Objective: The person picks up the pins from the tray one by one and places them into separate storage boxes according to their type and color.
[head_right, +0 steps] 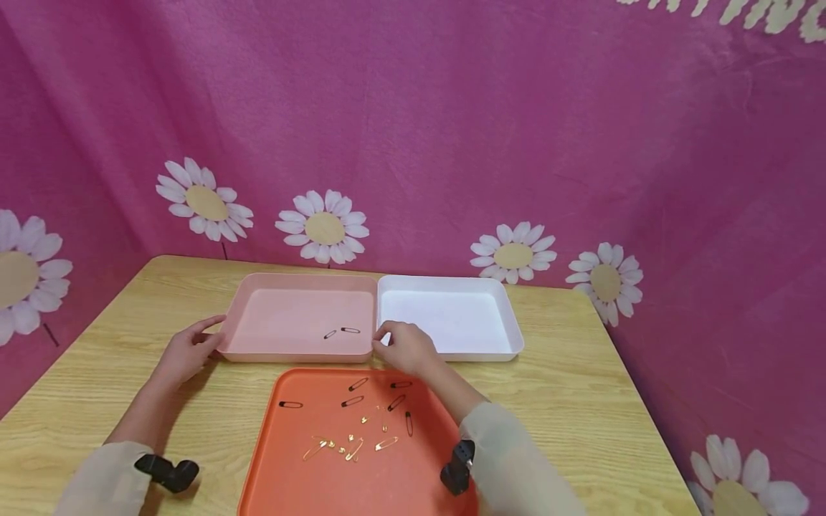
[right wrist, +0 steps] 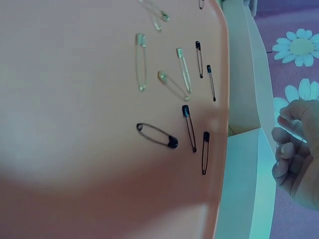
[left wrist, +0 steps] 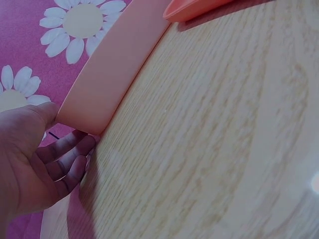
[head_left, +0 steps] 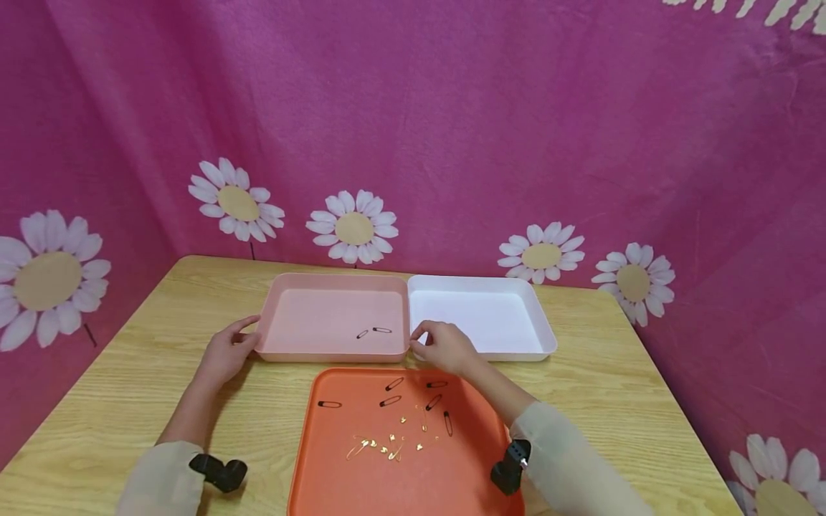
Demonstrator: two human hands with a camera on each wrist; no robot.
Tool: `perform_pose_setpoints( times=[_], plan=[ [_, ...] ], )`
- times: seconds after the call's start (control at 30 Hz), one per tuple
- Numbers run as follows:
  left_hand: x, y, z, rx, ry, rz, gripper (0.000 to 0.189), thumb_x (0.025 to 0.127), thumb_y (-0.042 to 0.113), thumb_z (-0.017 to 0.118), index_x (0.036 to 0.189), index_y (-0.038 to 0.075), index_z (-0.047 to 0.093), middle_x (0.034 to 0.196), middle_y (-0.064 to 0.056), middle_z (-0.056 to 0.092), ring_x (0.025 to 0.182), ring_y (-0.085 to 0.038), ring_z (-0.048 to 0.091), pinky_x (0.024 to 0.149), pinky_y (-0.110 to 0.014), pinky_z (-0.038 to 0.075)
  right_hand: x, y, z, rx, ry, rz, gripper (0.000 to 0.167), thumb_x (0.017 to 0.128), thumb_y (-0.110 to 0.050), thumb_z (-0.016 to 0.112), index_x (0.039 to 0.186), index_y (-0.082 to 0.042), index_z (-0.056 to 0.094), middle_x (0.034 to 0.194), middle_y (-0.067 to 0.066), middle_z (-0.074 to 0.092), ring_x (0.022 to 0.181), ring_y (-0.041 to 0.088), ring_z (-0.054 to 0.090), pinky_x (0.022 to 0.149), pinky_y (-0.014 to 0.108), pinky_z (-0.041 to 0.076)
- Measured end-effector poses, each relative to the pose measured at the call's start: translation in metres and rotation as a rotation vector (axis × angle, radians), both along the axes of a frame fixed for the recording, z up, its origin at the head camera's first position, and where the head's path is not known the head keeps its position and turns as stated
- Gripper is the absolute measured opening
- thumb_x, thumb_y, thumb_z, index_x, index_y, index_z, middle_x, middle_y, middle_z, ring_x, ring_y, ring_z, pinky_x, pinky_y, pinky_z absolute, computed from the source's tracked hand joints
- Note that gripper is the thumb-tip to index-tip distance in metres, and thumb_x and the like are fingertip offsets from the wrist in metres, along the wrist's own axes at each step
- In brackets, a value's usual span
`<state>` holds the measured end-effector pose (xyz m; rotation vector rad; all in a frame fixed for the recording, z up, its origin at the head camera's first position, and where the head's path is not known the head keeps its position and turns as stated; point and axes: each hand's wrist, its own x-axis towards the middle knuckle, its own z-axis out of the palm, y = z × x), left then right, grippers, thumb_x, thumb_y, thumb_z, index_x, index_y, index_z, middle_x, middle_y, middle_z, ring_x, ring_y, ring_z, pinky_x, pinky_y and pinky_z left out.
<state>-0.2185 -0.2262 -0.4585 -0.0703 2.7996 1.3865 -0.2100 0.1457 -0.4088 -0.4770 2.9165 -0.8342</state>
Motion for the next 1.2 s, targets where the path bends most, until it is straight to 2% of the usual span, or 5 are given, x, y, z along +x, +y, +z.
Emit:
perform_pose_setpoints(
  times=[0.4, 0.7, 0.97, 1.2],
  plan=[
    [0.001, 0.000, -0.001, 0.018, 0.003, -0.007, 0.045, 0.097, 0.021, 0.049, 0.138, 0.002, 0.043, 0.110, -0.029, 0.062, 0.077, -0.006, 0.056, 0.066, -0.019, 0.042, 0.025, 0.019, -0.007, -0.028, -0.044, 0.061, 0.009, 0.088, -0.020, 0.061, 0.092, -0.013, 0.066, 0.059, -0.004, 0.051, 0.050, 0.009, 0.043, 0.051, 0.023, 0.036],
    [-0.001, 0.000, 0.001, 0.023, -0.003, -0.003, 0.046, 0.097, 0.021, 0.049, 0.138, 0.002, 0.043, 0.113, -0.029, 0.061, 0.077, -0.006, 0.058, 0.069, -0.019, 0.042, 0.048, 0.039, -0.017, 0.016, 0.024, 0.146, 0.003, 0.085, -0.017, 0.064, 0.086, -0.014, 0.066, 0.059, -0.007, 0.051, 0.053, 0.003, 0.041, 0.051, 0.019, 0.036],
    [-0.001, 0.000, 0.000, 0.026, -0.001, -0.002, 0.046, 0.097, 0.020, 0.049, 0.138, 0.002, 0.043, 0.111, -0.029, 0.062, 0.072, -0.004, 0.059, 0.069, -0.019, 0.042, 0.071, 0.057, -0.026, 0.025, 0.063, 0.163, 0.006, 0.082, -0.017, 0.067, 0.079, -0.018, 0.062, 0.055, -0.015, 0.046, 0.050, -0.003, 0.038, 0.049, 0.018, 0.034],
    [-0.001, 0.000, 0.000, 0.049, 0.008, -0.008, 0.046, 0.097, 0.019, 0.048, 0.138, 0.000, 0.042, 0.113, -0.031, 0.061, 0.074, -0.003, 0.058, 0.067, -0.016, 0.043, 0.084, 0.065, -0.033, 0.077, 0.020, 0.126, 0.009, 0.082, -0.022, 0.069, 0.078, -0.023, 0.061, 0.062, -0.015, 0.052, 0.056, -0.002, 0.043, 0.053, 0.019, 0.037]
  ],
)
